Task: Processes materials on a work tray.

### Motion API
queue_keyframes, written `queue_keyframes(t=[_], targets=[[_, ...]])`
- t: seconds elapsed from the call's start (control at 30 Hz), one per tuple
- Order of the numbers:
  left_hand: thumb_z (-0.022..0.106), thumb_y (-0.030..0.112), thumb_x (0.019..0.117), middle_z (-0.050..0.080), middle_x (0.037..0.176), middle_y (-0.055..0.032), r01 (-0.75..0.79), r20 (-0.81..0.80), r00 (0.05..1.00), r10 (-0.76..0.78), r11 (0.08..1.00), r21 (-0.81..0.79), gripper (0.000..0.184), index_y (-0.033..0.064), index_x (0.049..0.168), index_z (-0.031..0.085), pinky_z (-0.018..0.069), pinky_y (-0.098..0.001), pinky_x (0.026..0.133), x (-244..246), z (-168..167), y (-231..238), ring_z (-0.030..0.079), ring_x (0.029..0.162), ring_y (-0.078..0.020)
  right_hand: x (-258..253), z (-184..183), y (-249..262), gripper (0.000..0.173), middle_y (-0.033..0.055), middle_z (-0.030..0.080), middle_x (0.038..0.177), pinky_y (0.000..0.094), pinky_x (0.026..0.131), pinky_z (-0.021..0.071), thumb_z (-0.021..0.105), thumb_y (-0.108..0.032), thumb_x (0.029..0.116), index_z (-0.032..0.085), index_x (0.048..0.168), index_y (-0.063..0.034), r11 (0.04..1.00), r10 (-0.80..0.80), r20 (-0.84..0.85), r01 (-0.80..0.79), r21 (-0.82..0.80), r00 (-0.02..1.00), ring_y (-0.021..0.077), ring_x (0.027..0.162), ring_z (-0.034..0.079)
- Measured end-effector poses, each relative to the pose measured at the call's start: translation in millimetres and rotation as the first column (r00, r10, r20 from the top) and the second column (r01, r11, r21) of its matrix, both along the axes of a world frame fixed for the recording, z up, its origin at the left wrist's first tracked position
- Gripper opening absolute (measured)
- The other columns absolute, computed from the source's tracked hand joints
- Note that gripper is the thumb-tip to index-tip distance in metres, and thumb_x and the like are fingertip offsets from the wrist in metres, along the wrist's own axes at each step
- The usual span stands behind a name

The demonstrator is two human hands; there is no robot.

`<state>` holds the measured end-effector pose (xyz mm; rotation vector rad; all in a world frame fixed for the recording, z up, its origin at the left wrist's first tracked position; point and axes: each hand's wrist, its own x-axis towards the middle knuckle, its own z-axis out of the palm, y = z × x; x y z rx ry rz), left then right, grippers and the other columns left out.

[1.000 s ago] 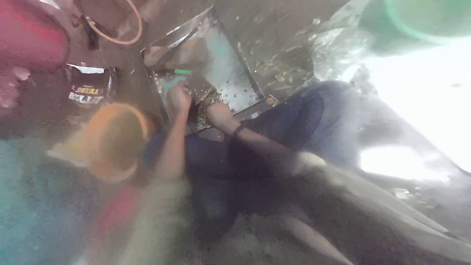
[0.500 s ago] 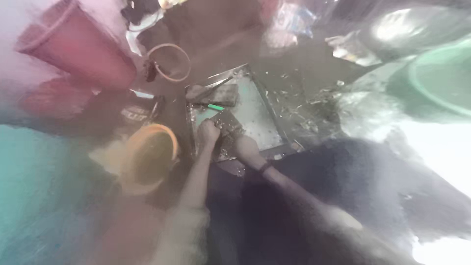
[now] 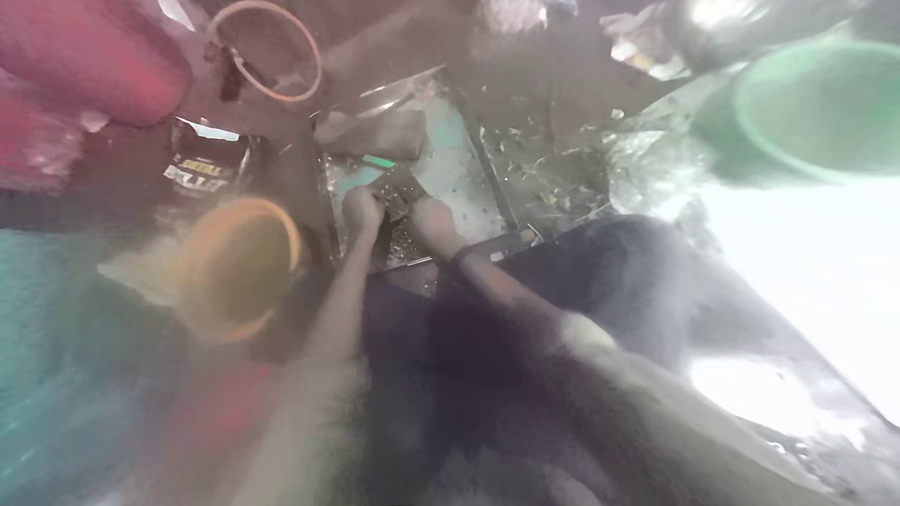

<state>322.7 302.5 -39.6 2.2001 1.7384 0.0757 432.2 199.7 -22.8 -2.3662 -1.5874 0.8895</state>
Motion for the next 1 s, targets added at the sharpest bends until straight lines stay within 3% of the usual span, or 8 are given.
queue_keyframes(t=[0.23,0.4,0.57,0.63,0.77,0.8,0.83,1.0], targets=[[0.069,0.015,0.0927,0.075,0.112,-0.0176,-0.017,0.038,0.999,0.017,1.0,-0.015,0.016,0.0085,0.104,0.079,0.0546,-0.0631,0.095,-2,-3,5,0.07,0.11,-0.0383,-10,-3,23,0.037,0.023,0.072,0.11,0.0646,0.085,0.0549,0.05,-0.031,0.1058,0.072,0.104,-0.0008,0.994,0.104,0.011,-0.105,0.021,0.994,0.0428,0.108,0.069],[0.066,0.014,0.0942,0.075,0.107,-0.017,-0.008,0.077,0.997,0.008,1.0,-0.006,0.015,0.0075,0.097,0.079,0.0544,-0.061,0.095,-3,-2,5,0.07,0.107,-0.0361,-17,-12,31,0.033,0.022,0.072,0.108,0.064,0.083,0.0558,0.051,-0.028,0.105,0.072,0.107,-0.0039,0.989,0.132,0.046,-0.134,0.056,0.99,0.0425,0.104,0.07],[0.066,0.017,0.0963,0.075,0.113,-0.0178,-0.005,0.008,1.0,0.005,0.999,-0.044,0.017,0.0097,0.103,0.08,0.0526,-0.062,0.098,1,0,8,0.069,0.113,-0.0381,-22,-16,17,0.022,0.0249,0.071,0.102,0.0669,0.079,0.0558,0.06,-0.019,0.1007,0.071,0.111,-0.0027,0.981,0.108,0.073,-0.118,0.156,0.992,0.0465,0.097,0.07],[0.068,0.018,0.0956,0.075,0.113,-0.0176,-0.011,-0.008,1.0,0.011,0.999,-0.037,0.016,0.0099,0.102,0.08,0.0523,-0.0618,0.098,2,1,7,0.069,0.113,-0.0383,-23,-15,19,0.03,0.0256,0.072,0.107,0.0657,0.08,0.0552,0.055,-0.02,0.1028,0.067,0.126,-0.0047,0.986,0.139,0.125,-0.149,0.078,0.982,0.0479,0.101,0.07],[0.067,0.022,0.0967,0.075,0.112,-0.0159,0.024,-0.014,1.0,-0.024,0.999,-0.034,0.018,0.01,0.101,0.079,0.0531,-0.0605,0.099,0,-3,10,0.069,0.113,-0.0363,-22,-20,0,0.026,0.0262,0.071,0.105,0.0648,0.079,0.0559,0.058,-0.016,0.1006,0.07,0.118,-0.0021,0.987,0.149,0.139,-0.157,0.042,0.979,0.0474,0.098,0.07],[0.066,0.022,0.097,0.075,0.113,-0.0158,0.011,-0.008,1.0,-0.012,0.999,-0.044,0.018,0.01,0.102,0.079,0.0531,-0.0614,0.098,1,-2,10,0.069,0.113,-0.0361,-21,-26,-10,0.026,0.0253,0.071,0.101,0.0635,0.075,0.0568,0.061,-0.015,0.0988,0.069,0.119,-0.0027,0.984,0.131,0.144,-0.146,0.098,0.981,0.0461,0.094,0.071],[0.066,0.022,0.0968,0.075,0.113,-0.0157,0.0,0.003,1.0,0.0,0.999,-0.046,0.019,0.0097,0.102,0.079,0.0531,-0.0613,0.098,1,-2,10,0.069,0.113,-0.036,-21,-35,-22,0.019,0.0232,0.07,0.09,0.0617,0.066,0.0572,0.067,-0.015,0.0944,0.071,0.108,-0.0027,0.971,0.089,0.146,-0.118,0.206,0.985,0.044,0.084,0.07],[0.067,0.018,0.0955,0.074,0.118,-0.0157,-0.002,0.033,0.999,0.004,0.999,-0.046,0.017,0.01,0.104,0.079,0.0525,-0.06,0.101,0,-5,7,0.067,0.117,-0.0351,-17,-40,-38,0.025,0.0211,0.069,0.085,0.0602,0.06,0.0555,0.071,-0.016,0.0906,0.069,0.112,-0.0043,0.975,0.048,0.127,-0.074,0.209,0.991,0.0427,0.078,0.07]])
